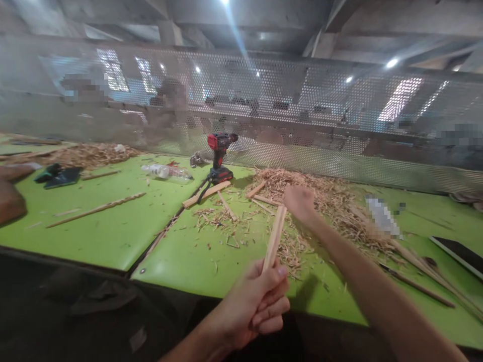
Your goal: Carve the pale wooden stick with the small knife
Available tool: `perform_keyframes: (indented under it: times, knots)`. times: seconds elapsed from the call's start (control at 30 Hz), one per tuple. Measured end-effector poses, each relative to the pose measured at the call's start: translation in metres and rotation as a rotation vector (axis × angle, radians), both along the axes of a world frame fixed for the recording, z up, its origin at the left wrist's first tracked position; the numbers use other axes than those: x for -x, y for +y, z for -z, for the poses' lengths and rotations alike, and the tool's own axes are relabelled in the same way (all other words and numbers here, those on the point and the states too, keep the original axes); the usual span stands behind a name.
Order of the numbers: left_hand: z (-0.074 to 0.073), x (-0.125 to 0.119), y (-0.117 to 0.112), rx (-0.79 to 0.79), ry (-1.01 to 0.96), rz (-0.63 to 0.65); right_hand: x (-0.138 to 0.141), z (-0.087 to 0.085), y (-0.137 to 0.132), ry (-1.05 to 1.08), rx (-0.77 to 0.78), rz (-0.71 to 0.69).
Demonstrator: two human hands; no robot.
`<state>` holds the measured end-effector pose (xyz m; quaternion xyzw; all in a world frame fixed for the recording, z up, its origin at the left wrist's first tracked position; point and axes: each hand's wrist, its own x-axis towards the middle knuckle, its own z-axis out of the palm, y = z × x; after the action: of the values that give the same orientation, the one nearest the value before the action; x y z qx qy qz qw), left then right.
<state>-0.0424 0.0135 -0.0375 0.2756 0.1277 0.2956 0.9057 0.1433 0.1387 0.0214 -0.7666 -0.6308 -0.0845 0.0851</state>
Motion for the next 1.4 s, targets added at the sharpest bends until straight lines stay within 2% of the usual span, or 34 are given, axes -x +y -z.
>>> perform_keyframes:
  times: [0.1, 0.23, 0.3, 0.4, 0.57, 0.7, 0.83, 0.97, 1.03, 1.1, 1.13, 1.2, 1.27, 1.33, 1.4]
  knots:
    - [0.001, -0.002, 0.003, -0.029, -0.009, -0.065, -0.018, -0.003, -0.001, 0.116, -0.021, -0.005]
    - [0.006, -0.01, 0.025, -0.164, 0.095, -0.322, -0.018, 0.003, -0.027, 0.362, 0.042, -0.18]
    - [0.008, -0.015, 0.037, -0.254, 0.163, -0.496, -0.012, 0.01, -0.041, 0.574, 0.069, -0.269]
    - [0.005, -0.018, 0.05, -0.293, 0.16, -0.69, -0.001, 0.02, -0.058, 0.954, 0.142, -0.39]
    - [-0.006, -0.02, 0.056, -0.386, 0.187, -0.814, 0.02, 0.028, -0.078, 1.349, 0.333, -0.514]
    - [-0.012, -0.021, 0.054, -0.485, 0.234, -0.862, 0.029, 0.021, -0.086, 1.48, 0.417, -0.567]
    - [-0.011, -0.005, 0.05, -0.655, 0.374, -0.739, 0.012, 0.01, -0.079, 1.443, 0.32, -0.561]
    - [-0.009, 0.045, 0.06, -0.674, 0.454, -0.484, -0.023, -0.015, -0.067, 1.235, 0.423, -0.681]
    - [-0.01, 0.072, 0.067, -0.631, 0.387, -0.23, -0.034, -0.033, -0.062, 1.093, 0.478, -0.741]
    - [-0.012, 0.087, 0.071, -0.58, 0.324, 0.004, -0.037, -0.051, -0.056, 0.904, 0.536, -0.782]
    - [-0.014, 0.088, 0.071, -0.572, 0.34, 0.092, -0.035, -0.06, -0.053, 0.807, 0.578, -0.817]
    - [-0.017, 0.078, 0.067, -0.615, 0.355, 0.35, -0.029, -0.074, -0.046, 0.652, 0.65, -0.907]
    - [-0.02, 0.059, 0.063, -0.627, 0.363, 0.386, -0.022, -0.083, -0.039, 0.551, 0.673, -0.977]
    - [-0.021, 0.04, 0.062, -0.628, 0.37, 0.293, -0.016, -0.087, -0.036, 0.494, 0.594, -0.986]
    - [-0.023, 0.029, 0.065, -0.599, 0.337, 0.201, -0.011, -0.087, -0.039, 0.482, 0.459, -0.935]
